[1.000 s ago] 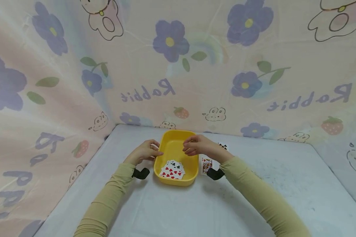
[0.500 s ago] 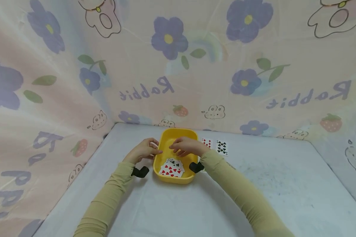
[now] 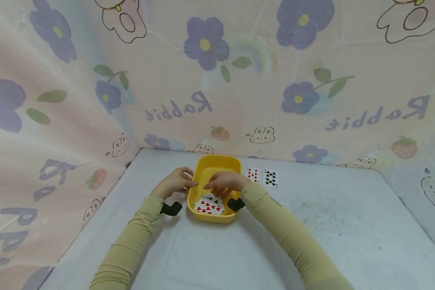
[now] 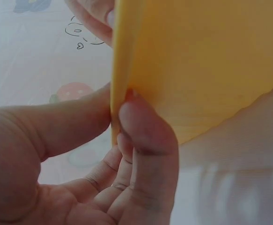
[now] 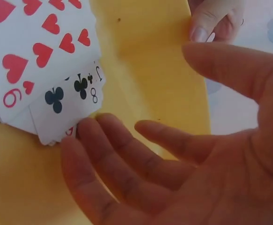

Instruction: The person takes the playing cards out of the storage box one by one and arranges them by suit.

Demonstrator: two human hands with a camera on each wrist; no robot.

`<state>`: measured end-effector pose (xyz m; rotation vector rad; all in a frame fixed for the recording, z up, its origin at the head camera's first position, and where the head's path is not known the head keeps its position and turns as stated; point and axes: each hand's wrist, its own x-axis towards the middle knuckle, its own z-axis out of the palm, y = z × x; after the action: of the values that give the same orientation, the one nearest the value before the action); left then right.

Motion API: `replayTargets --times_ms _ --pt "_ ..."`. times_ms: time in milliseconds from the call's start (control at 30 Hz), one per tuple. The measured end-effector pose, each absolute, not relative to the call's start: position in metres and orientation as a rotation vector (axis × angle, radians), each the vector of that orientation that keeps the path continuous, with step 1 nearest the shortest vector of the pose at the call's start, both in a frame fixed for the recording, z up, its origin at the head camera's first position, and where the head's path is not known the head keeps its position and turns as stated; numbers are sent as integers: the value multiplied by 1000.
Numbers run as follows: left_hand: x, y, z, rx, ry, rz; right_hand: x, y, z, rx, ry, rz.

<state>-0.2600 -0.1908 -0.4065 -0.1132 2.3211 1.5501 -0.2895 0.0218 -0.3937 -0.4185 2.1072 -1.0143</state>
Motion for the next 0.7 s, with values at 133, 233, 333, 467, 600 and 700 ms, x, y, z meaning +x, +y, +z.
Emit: replayTargets --times_ms 133,233,333,467,600,700 --pt "-259 -191 -407 -94 2328 1555 -290 20 -394 -442 2139 -948" --pt "-260 -192 -408 -89 2323 1564 -289 20 -392 -462 2176 -902" --pt "-260 -192 -409 -88 2323 1563 -288 20 -390 -488 2211 -878" --pt "-260 -191 -408 -82 2327 1565 -289 22 -388 -527 2243 -884" --pt "-259 -191 -407 -82 2329 1562 -289 25 -387 -523 2298 -918" --pt "-260 -191 -406 -89 2332 1555 -288 29 -383 -498 2372 -957"
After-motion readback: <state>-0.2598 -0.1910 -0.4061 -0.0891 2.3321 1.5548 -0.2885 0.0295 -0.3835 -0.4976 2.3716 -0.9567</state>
